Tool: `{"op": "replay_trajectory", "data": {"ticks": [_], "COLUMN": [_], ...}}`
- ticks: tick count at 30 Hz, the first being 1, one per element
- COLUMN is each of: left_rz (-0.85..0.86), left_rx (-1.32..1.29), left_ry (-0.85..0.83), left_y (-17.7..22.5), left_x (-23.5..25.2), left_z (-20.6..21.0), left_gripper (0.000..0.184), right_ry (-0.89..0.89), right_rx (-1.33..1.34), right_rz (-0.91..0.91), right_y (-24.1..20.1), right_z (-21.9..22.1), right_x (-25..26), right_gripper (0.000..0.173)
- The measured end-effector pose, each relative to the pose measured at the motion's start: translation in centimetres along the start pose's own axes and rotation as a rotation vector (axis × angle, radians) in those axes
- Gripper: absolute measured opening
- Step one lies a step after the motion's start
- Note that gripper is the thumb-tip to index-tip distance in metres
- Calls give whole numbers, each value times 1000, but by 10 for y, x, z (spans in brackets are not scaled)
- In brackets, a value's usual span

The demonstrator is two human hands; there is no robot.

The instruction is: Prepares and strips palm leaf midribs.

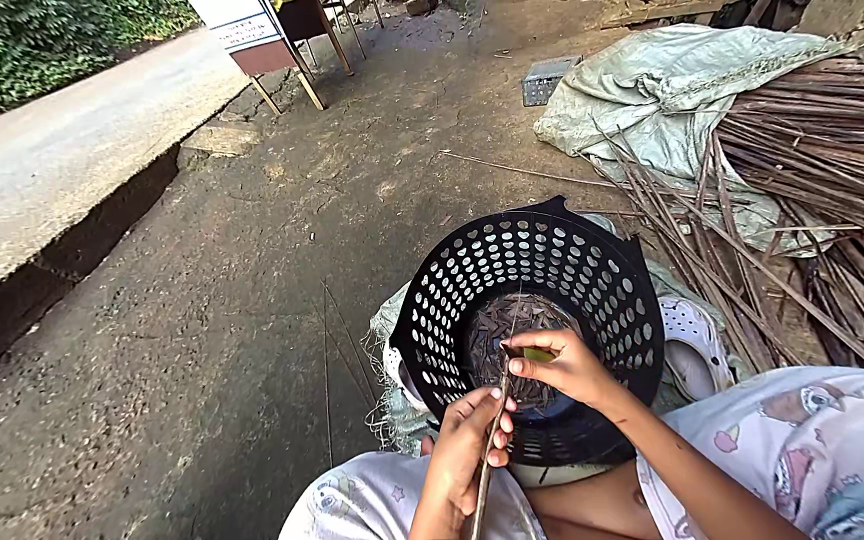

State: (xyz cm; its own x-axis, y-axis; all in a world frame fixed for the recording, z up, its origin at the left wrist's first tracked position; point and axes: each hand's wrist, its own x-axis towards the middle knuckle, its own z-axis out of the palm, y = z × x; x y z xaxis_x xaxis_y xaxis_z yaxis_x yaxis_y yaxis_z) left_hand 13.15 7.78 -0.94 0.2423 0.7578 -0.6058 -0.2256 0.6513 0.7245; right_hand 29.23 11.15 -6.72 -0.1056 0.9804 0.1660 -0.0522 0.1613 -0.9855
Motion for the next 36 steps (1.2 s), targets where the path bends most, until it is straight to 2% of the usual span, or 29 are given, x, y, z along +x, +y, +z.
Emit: {"op": "replay_trajectory", "data": {"ticks": [3,6,8,10,11,12,14,17,19,23,25,28,36], "left_rz": [-13,-31,-40,-53,-60,-70,-80,-89,-79,-30,-17,-5,-9], "left_rx": [-2,6,22,56,80,114,191,274,287,200,159,115,27], "left_ry": [-2,-12,-12,-30,-48,-71,-115,-175,-181,-98,-86,-97,-57], "left_y": [0,-5,-6,-5,-5,-6,-8,-12,-11,-9,-9,-12,-5], "left_x": [0,-4,-5,-3,-2,-2,-3,-7,-8,-6,-6,-6,0], "left_z": [0,-3,-3,0,1,0,-5,-14,-13,-7,-7,-6,-2], "left_gripper": [37,38,38,37,37,37,35,32,30,32,32,35,37], "right_ry": [110,242,150,-88,-190,-241,-181,71,94,-273,-471,-595,-355], "right_rx": [4,92,167,291,368,431,490,486,500,468,359,257,134], "right_rz": [18,121,270,400,442,472,498,489,467,374,390,395,236], "right_y": [2,-1,-11,-16,-14,-14,-17,-19,-15,-3,-4,-3,-11], "right_z": [1,-14,-22,-24,-22,-19,-15,-22,-28,-32,-27,-17,-5], "right_x": [2,11,10,7,5,4,5,12,10,-10,-17,-18,-19], "right_gripper": [19,19,29,48,52,48,31,30,36,82,93,90,91]}}
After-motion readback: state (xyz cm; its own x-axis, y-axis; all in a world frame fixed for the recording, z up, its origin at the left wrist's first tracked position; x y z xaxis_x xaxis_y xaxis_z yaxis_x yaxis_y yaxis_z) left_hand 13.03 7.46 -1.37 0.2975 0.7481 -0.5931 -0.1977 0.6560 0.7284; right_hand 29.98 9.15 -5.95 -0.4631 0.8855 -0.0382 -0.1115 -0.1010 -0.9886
